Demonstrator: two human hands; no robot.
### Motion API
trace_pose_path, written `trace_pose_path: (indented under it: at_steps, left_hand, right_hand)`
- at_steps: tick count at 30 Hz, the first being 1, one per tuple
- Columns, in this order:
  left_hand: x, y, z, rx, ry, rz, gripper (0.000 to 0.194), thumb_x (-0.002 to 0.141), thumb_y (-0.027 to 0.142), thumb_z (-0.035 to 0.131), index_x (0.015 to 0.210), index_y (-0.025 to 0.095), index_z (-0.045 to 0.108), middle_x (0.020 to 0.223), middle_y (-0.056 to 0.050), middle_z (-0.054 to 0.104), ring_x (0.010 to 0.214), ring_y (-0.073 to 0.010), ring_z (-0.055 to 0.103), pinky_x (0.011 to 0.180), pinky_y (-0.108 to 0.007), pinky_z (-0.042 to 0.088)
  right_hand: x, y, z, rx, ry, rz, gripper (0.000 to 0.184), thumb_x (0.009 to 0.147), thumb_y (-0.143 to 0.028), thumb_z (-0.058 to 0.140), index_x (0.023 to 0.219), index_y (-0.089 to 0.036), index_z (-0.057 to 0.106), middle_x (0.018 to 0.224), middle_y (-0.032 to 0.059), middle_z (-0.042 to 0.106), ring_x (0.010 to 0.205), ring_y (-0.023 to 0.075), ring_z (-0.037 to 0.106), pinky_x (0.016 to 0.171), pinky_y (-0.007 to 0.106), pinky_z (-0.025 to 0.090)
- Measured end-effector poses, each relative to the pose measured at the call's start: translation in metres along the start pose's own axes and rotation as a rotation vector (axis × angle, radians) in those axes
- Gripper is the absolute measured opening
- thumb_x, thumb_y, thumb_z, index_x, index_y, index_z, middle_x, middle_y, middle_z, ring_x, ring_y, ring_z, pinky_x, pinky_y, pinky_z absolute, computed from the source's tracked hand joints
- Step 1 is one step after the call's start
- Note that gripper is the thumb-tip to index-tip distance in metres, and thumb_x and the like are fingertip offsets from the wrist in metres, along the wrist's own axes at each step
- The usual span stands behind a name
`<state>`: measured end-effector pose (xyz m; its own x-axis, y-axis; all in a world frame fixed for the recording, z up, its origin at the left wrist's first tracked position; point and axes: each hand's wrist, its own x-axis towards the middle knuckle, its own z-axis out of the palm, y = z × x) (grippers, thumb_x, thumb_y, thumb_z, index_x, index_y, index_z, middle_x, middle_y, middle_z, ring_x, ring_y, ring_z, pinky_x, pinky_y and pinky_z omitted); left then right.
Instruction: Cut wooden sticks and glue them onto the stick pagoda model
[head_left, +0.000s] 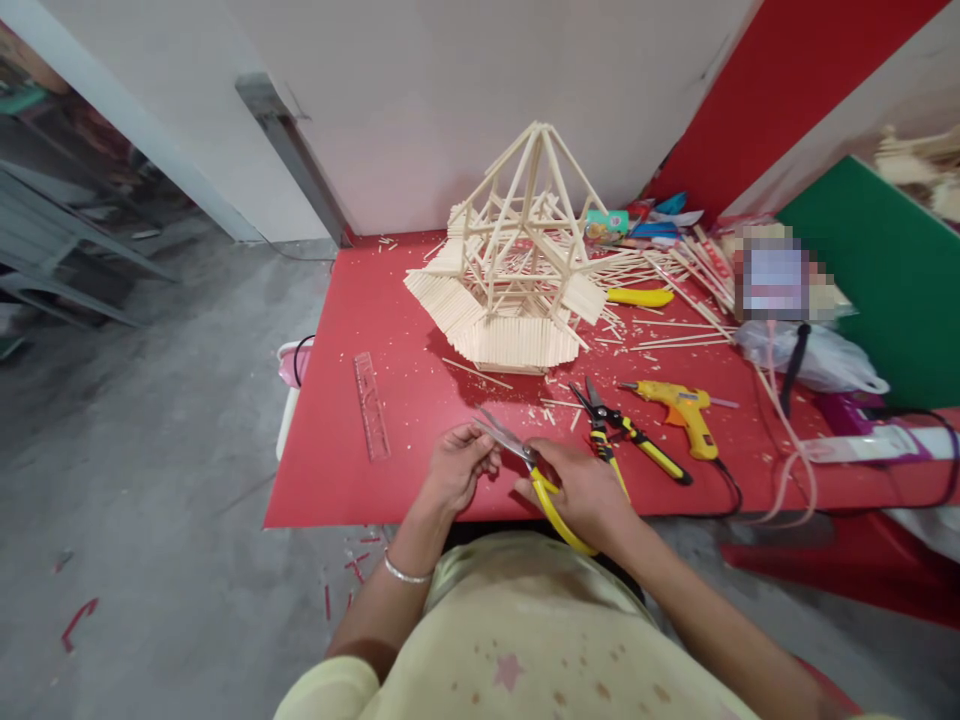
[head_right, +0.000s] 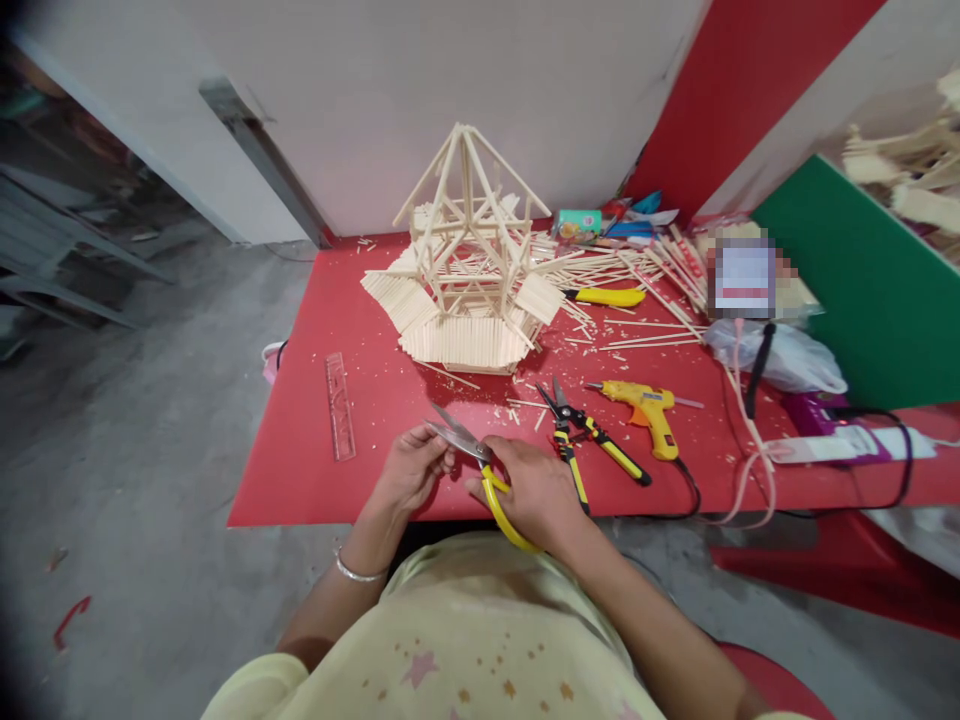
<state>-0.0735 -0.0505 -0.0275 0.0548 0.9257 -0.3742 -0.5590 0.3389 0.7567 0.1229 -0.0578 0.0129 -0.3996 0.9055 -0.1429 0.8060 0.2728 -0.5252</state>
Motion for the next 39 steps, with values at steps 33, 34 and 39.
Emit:
trace_pose_path:
  at_steps: [33,34,39]
  left_hand:
    - [0.001,0.024,0.098,-0.227,-0.099,-0.186,0.033,0.061,0.017,0.090,0.090,0.013,0.074,0.081,-0.005,0.075,0.067,-0.0118,0.069,0.059,-0.018,0.053]
    - [0.001,0.023,0.100,-0.220,-0.089,-0.179,0.033,0.060,0.018,0.090,0.089,0.013,0.075,0.080,-0.005,0.075,0.067,-0.0120,0.069,0.059,-0.019,0.053]
    - [0.002,0.019,0.106,-0.173,-0.058,-0.123,0.034,0.059,0.019,0.091,0.088,0.012,0.077,0.083,-0.007,0.076,0.070,-0.0121,0.069,0.062,-0.019,0.053]
  right_hand:
    - [-0.003,0.002,-0.055,-0.123,0.829,-0.279,0.027,0.089,-0.019,0.064,0.114,-0.024,0.073,0.096,0.0061,0.069,0.089,0.0170,0.061,0.084,0.032,0.051]
    - [-0.002,0.002,-0.057,-0.134,0.825,-0.268,0.027,0.090,-0.019,0.063,0.113,-0.025,0.074,0.095,0.0060,0.069,0.088,0.0170,0.061,0.083,0.032,0.051]
    - [0.000,0.005,-0.058,-0.189,0.796,-0.252,0.026,0.091,-0.020,0.060,0.113,-0.024,0.075,0.095,0.0069,0.069,0.091,0.0176,0.058,0.085,0.032,0.050]
